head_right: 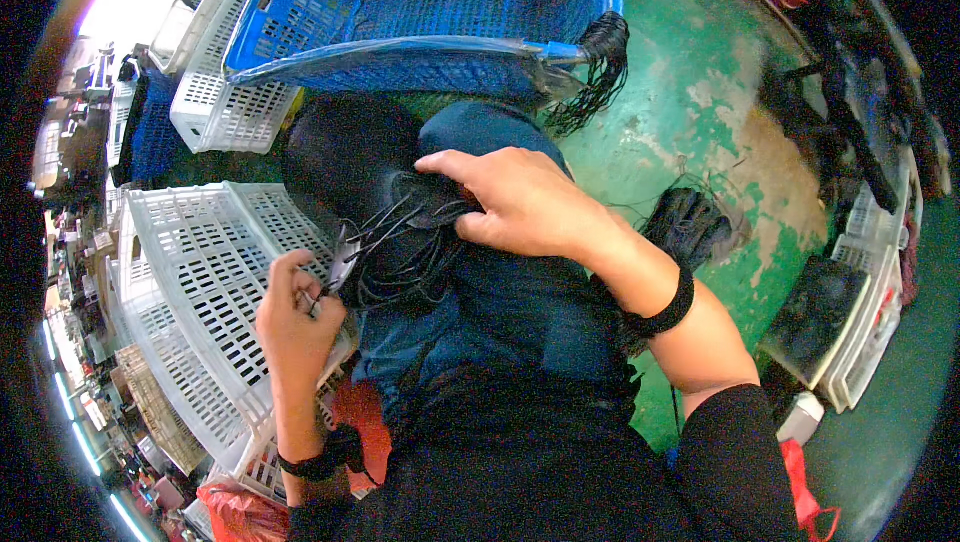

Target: The person is threading laces through the eyelets of a black leather shoe.

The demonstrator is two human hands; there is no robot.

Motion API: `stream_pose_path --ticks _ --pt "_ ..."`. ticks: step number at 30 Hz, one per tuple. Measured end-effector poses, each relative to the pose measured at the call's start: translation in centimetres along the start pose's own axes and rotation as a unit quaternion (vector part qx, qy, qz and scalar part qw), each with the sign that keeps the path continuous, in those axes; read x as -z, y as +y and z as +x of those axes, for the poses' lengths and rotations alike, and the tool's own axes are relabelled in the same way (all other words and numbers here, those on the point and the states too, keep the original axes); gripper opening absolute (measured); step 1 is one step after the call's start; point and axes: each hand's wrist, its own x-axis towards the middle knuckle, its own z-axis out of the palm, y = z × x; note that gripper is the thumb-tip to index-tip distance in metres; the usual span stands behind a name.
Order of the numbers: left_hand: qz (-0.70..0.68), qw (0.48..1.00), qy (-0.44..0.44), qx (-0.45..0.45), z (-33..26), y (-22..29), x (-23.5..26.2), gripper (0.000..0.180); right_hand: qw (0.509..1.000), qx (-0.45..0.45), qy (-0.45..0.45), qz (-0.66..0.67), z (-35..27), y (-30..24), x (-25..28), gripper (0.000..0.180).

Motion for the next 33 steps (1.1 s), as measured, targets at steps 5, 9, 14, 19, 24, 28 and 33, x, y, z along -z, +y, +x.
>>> stream_pose_path --ticks 5,9,14,19,24,28,33 --pt "-0.037 0.998 -0.022 -0.042 0.2 0.9 1.1 0.031 1.000 -0.009 0.011 -0.011 0.0 0.4 0.1 0.057" --pt "-0.063 0.986 -0.064 -0.137 0.7 0.9 3.1 0.014 1.000 0.005 -0.003 -0.001 -0.5 -0.9 2.1 0.048" --pt "-0.341 0.939 0.033 -0.038 0.9 1.0 5.2 0.022 0.983 -0.007 0.129 0.130 -1.2 -4.1 5.3 0.022" --pt "-0.220 0.958 -0.023 -0.182 4.1 9.6 6.7 0.035 0.911 0.096 0.134 0.377 0.7 -11.1 6.8 0.025" --pt "-0.117 0.912 0.069 -0.387 8.0 11.3 3.7 0.026 0.876 0.191 0.104 0.430 5.1 -15.7 6.3 0.025" --pt "-0.357 0.918 -0.115 -0.127 10.0 11.5 4.5 0.023 0.854 0.268 0.278 0.350 5.9 -14.0 7.1 0.032" --pt "-0.427 0.887 -0.153 -0.091 9.9 10.4 4.8 0.030 0.959 0.183 0.216 -0.007 4.0 -9.2 6.8 0.023"
